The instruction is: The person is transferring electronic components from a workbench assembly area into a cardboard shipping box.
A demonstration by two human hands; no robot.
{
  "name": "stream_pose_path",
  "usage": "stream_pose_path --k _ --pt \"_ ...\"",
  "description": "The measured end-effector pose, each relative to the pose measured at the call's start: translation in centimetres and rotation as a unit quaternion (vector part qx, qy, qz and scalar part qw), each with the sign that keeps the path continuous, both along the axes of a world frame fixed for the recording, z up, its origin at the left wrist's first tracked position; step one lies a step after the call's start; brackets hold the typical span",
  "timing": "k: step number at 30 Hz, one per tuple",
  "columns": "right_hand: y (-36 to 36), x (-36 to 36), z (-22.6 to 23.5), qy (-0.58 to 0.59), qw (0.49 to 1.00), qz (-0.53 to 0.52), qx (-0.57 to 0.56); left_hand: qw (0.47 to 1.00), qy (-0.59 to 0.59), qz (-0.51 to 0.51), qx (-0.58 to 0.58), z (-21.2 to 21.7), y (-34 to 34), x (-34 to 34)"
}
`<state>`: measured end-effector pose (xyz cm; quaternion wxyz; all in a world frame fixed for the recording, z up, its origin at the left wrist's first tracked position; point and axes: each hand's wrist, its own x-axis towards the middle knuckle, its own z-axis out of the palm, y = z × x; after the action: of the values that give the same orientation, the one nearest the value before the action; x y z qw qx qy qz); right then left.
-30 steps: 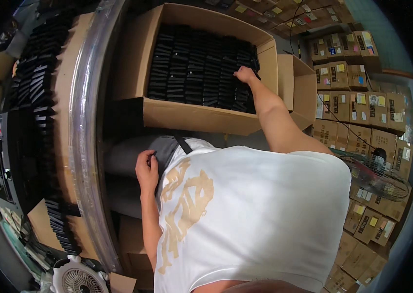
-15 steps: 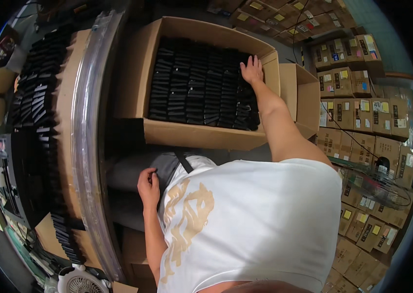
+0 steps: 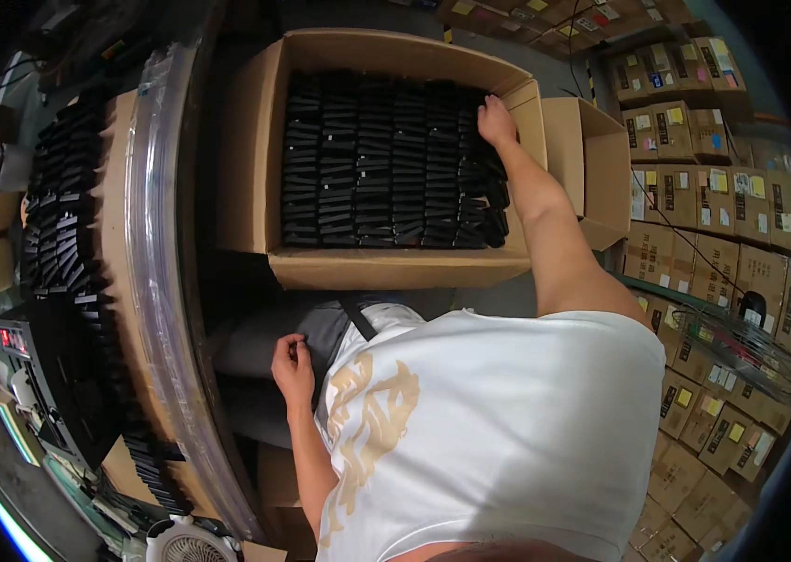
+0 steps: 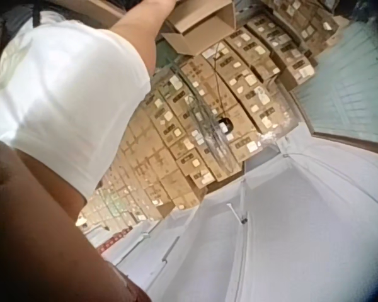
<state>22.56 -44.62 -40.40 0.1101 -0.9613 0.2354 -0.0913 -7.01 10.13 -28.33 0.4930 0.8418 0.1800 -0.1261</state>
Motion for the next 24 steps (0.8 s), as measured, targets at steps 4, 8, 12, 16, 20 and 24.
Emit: stream_pose_path --k 4,8,12,16,20,24 --pt "-1.7 1.5 1.5 0.047 0.997 -0.048 0.05 1.0 -0.007 0.0 -0.004 -0.1 -0.1 0.7" --pt "-5.6 2.3 -0.4 0.116 0.988 -0.044 0.096 1.0 0.003 0.004 -0.009 0.0 -0.3 0.3" --pt "-4.7 3.4 1.4 0.181 0.98 0.008 0.08 1.0 -0.006 0.007 0.012 -0.2 -0.2 0.2" --pt "-2.0 0.6 2.5 0.117 0.993 0.001 0.004 1.0 0.013 0.008 0.018 -0.1 -0.2 0.3" --pt "-2.5 1.6 2.5 0.111 0.994 -0.005 -0.018 1.0 0.009 0.006 0.014 -0.4 -0.1 0.2" --pt "-1.7 2.5 3.3 0.173 0.984 -0.028 -0.011 1.0 0.019 0.014 -0.004 -0.3 0.2 -0.6"
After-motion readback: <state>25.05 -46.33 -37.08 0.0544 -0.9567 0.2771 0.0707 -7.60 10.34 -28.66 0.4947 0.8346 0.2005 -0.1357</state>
